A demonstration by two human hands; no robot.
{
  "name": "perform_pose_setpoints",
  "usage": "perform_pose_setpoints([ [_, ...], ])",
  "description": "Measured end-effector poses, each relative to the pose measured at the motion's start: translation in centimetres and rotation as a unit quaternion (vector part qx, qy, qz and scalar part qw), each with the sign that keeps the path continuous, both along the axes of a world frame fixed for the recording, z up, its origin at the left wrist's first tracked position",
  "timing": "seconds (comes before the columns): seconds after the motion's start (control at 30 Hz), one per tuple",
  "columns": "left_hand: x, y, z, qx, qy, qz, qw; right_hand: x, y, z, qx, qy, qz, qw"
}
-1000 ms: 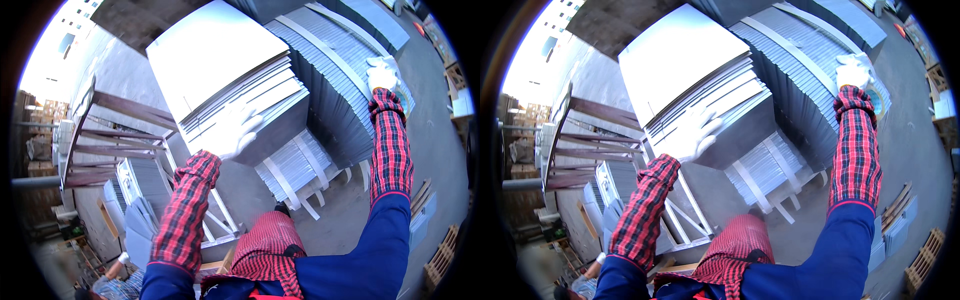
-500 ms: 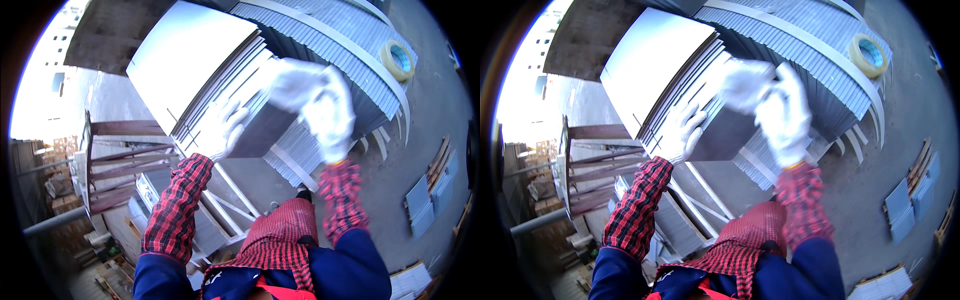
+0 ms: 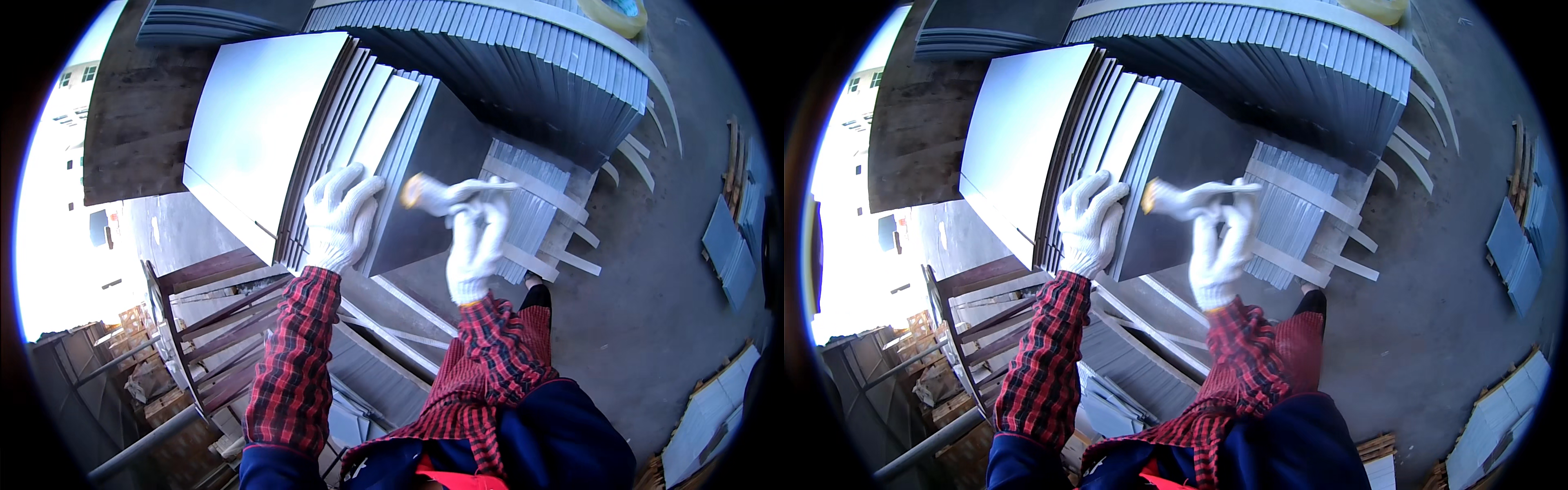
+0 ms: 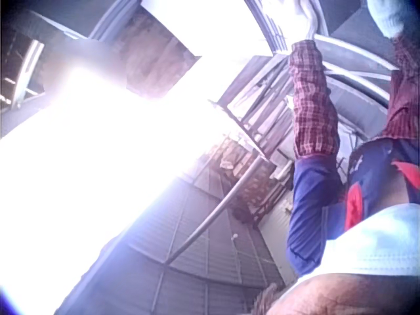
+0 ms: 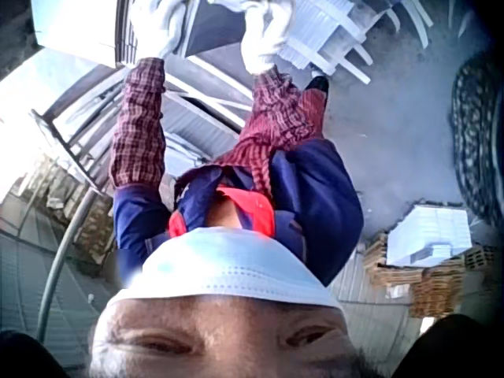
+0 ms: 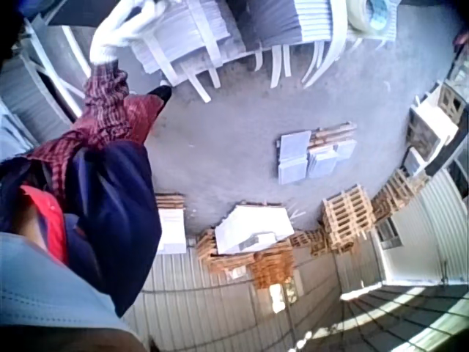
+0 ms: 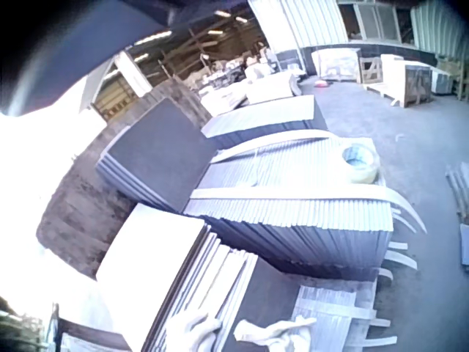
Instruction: The person picks up gray rectangular panels and places them on a table. They then use cardboard and tape to wrap the panels into a package with a coworker. The finished package is placed onto a stack of similar packages.
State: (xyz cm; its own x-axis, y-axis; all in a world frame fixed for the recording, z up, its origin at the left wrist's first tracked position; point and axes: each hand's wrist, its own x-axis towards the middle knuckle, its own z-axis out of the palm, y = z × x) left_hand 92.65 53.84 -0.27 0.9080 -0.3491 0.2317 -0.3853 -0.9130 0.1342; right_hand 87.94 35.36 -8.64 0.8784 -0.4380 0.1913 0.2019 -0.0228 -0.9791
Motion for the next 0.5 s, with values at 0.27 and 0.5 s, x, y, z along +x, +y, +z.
perform_pose_setpoints([
  [0.27, -0.1, -0.1, 0.0, 0.022, 0.005, -0.002, 1.0, -3.1, 7.3, -0.2, -0.003, -0.1, 0.11, 0.989],
  [0.5, -0.3, 0.0, 0.0, 0.012, -0.008, -0.006, 1.0, 7.6, 6.4, -3.6, -0.007, 0.054, 0.061, 0.997],
])
